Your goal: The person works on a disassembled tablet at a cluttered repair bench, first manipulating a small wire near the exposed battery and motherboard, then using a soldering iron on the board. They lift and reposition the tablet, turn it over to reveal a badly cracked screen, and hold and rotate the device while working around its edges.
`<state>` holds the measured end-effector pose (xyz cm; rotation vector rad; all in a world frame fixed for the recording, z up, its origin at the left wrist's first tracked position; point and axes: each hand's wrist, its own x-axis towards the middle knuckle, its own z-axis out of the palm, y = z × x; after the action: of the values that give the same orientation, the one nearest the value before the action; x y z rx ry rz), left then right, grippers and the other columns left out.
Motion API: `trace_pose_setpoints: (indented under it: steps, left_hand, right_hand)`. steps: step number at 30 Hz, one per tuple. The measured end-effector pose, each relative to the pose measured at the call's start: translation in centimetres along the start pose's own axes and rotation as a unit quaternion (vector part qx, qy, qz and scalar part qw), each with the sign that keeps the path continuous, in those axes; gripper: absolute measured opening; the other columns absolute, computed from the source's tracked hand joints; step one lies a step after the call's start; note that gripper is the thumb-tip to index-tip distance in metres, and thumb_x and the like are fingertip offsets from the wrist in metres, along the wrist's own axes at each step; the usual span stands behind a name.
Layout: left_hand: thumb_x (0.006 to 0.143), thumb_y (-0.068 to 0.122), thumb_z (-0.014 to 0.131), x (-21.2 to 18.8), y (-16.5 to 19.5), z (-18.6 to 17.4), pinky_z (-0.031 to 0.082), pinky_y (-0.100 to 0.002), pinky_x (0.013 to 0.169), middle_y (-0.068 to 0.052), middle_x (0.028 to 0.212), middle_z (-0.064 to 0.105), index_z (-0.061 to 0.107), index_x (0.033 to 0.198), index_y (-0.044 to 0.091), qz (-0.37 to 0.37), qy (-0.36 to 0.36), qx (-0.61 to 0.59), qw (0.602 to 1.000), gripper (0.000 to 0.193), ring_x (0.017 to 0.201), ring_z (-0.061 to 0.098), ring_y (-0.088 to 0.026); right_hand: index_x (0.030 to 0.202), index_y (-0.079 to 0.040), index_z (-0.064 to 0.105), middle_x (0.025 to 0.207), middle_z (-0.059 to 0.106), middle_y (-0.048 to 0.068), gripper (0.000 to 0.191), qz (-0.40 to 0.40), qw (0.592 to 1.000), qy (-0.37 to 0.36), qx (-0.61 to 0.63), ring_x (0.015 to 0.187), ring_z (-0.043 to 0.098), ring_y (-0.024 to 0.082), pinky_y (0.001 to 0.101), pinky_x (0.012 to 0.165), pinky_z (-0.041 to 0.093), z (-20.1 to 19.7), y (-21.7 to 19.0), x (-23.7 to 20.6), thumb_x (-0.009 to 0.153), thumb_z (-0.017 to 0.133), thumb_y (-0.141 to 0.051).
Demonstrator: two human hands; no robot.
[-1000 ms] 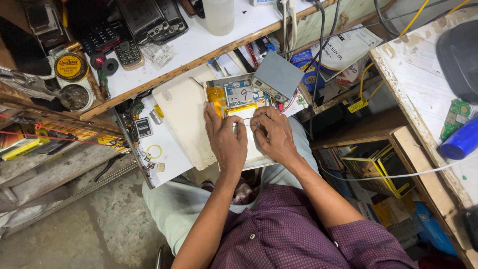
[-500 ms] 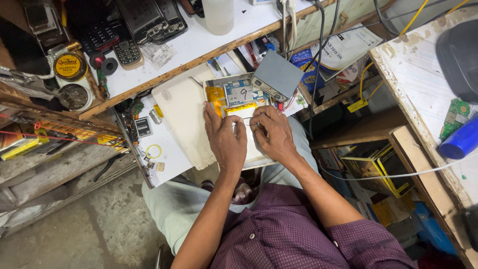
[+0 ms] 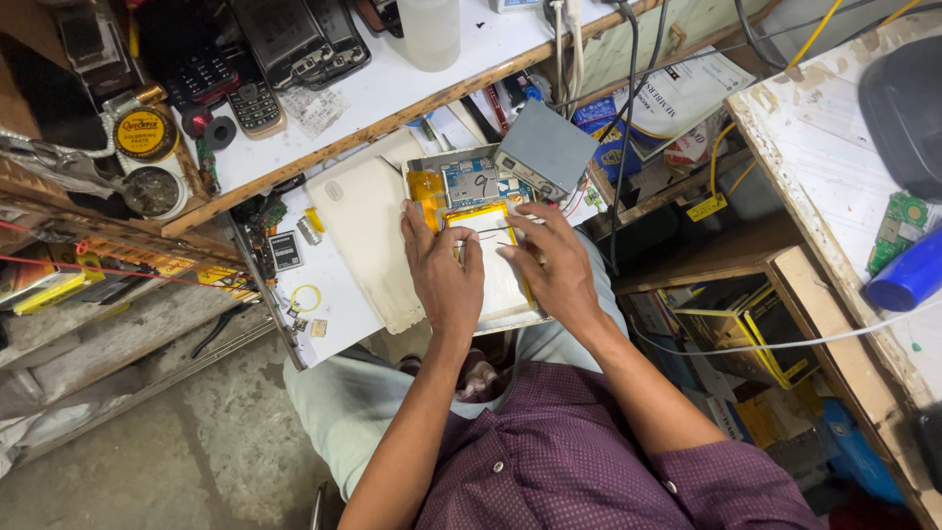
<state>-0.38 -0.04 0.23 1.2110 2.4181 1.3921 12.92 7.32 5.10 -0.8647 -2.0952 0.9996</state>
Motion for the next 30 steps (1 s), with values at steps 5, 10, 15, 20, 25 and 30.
trace_pose_setpoints:
  steps: [5, 10, 15, 20, 25, 30]
  left_hand:
    - [0.094, 0.016, 0.071, 0.0, 0.0, 0.0, 0.030, -0.053, 0.121, -0.033, 0.163, 0.026, 0.073, 0.098, 0.004, -0.016, -0.010, -0.022, 1.000, 0.013, 0.152, 0.025, -0.050]
    - [0.099, 0.018, 0.068, 0.1, 0.1, -0.5, 0.028, -0.052, 0.123, -0.032, 0.165, 0.025, 0.071, 0.104, 0.002, -0.032, -0.011, -0.068, 0.997, 0.017, 0.154, 0.022, -0.049]
    - [0.102, 0.021, 0.064, 0.1, 1.0, -1.7, 0.030, -0.050, 0.123, -0.031, 0.165, 0.026, 0.062, 0.126, 0.001, -0.031, 0.012, -0.118, 0.992, 0.031, 0.156, 0.023, -0.045]
    - [0.100, 0.014, 0.065, 4.0, -0.6, -5.0, 0.041, -0.047, 0.114, -0.021, 0.143, 0.058, 0.065, 0.125, 0.002, -0.036, 0.081, -0.030, 0.996, 0.028, 0.135, 0.053, -0.037]
    - [0.095, 0.018, 0.067, 9.5, -1.5, -6.8, 0.056, -0.041, 0.078, -0.015, 0.095, 0.075, 0.074, 0.104, 0.004, -0.096, 0.030, 0.000, 0.995, 0.018, 0.080, 0.073, -0.028]
    - [0.086, 0.035, 0.080, 13.5, -0.1, -6.5, 0.056, -0.037, 0.070, -0.009, 0.062, 0.071, 0.077, 0.077, 0.005, -0.125, -0.042, 0.041, 0.990, 0.032, 0.061, 0.071, -0.025]
  right_hand:
    - [0.125, -0.002, 0.067, 0.126, 0.058, 0.017, 0.032, -0.020, 0.992, 0.100, -0.075, 0.106, 0.064, 0.024, 0.0348, 0.081, 0.056, -1.2, 0.6, -2.9, 0.095, 0.073, -0.011]
    - [0.134, -0.001, 0.050, 0.111, 0.059, 0.010, 0.047, 0.210, 0.973, 0.066, 0.064, 0.092, 0.061, 0.018, 0.0303, 0.070, 0.051, -0.5, 2.7, -6.8, 0.097, 0.071, -0.021]
    - [0.141, -0.004, 0.046, 0.097, 0.071, 0.010, 0.051, 0.339, 0.874, -0.020, 0.347, 0.077, 0.065, 0.016, 0.0288, 0.067, 0.049, 0.8, 4.6, -8.0, 0.096, 0.065, -0.015]
    - [0.143, 0.004, 0.049, 0.097, 0.075, 0.011, 0.050, 0.299, 0.848, -0.007, 0.439, 0.077, 0.067, 0.014, 0.0275, 0.069, 0.051, 0.7, 5.1, -7.8, 0.097, 0.064, -0.009]
    - [0.144, 0.006, 0.049, 0.103, 0.075, 0.010, 0.051, 0.282, 0.839, 0.000, 0.466, 0.082, 0.068, 0.012, 0.0271, 0.070, 0.051, 0.0, 4.7, -7.8, 0.098, 0.064, -0.010]
    - [0.144, 0.007, 0.050, 0.106, 0.074, 0.010, 0.049, 0.273, 0.837, 0.005, 0.475, 0.085, 0.067, 0.011, 0.0269, 0.070, 0.051, -0.1, 4.7, -7.8, 0.100, 0.063, -0.009]
